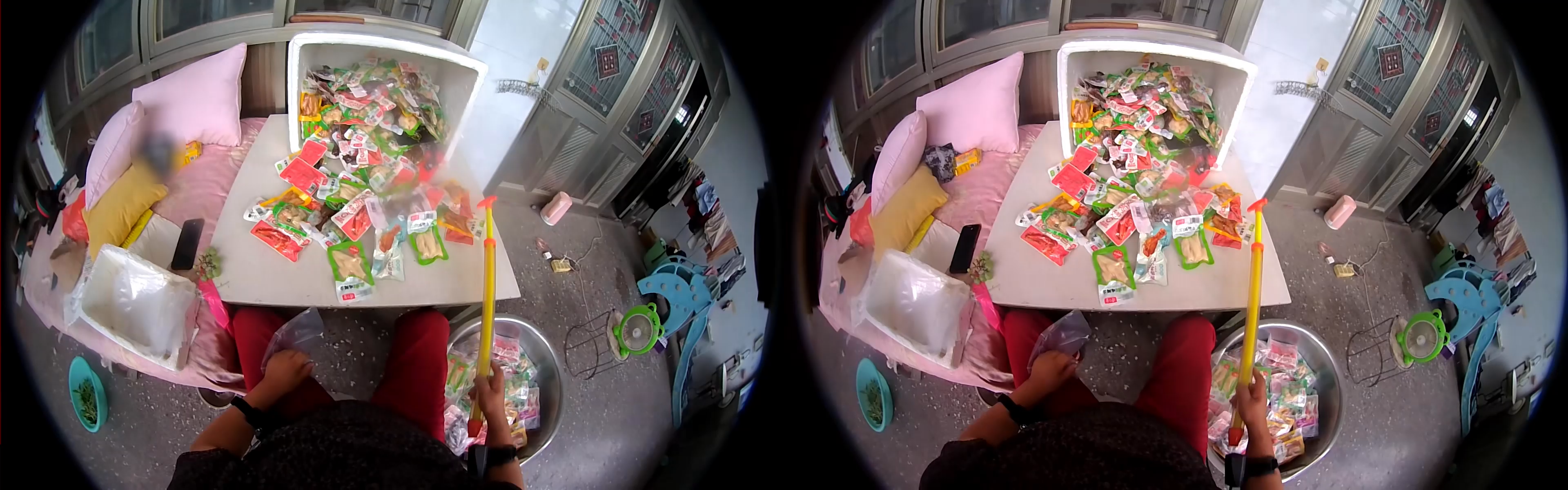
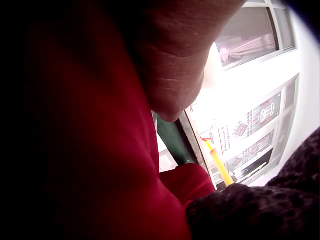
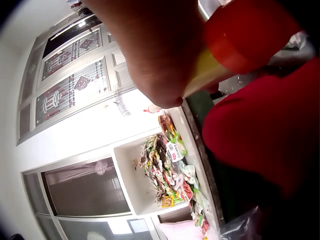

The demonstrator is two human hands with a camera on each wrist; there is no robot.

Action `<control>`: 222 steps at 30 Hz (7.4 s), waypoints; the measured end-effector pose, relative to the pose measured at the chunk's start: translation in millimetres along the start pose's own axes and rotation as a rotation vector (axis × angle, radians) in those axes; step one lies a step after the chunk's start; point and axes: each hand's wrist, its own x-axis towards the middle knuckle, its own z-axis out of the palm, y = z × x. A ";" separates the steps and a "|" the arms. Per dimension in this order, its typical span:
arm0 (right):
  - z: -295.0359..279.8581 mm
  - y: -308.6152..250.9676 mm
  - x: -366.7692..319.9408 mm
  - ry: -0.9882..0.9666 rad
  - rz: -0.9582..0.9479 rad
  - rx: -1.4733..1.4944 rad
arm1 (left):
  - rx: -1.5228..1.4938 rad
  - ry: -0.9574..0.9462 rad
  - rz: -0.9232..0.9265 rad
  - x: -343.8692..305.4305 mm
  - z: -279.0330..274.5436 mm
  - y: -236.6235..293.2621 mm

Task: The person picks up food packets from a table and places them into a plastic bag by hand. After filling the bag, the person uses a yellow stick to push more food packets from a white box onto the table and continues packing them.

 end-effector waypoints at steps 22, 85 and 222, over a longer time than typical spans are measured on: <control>-12.6 -15.0 21.1 -0.025 0.014 -0.089 | 0.014 -0.047 -0.011 -0.1 4.4 -4.1; 170.0 -117.4 258.1 -0.217 -0.232 0.025 | -0.013 -0.008 -0.060 -1.6 -1.5 0.6; 287.1 -101.8 67.5 -0.861 0.166 0.193 | -1.354 -0.324 -0.548 59.9 -32.2 66.6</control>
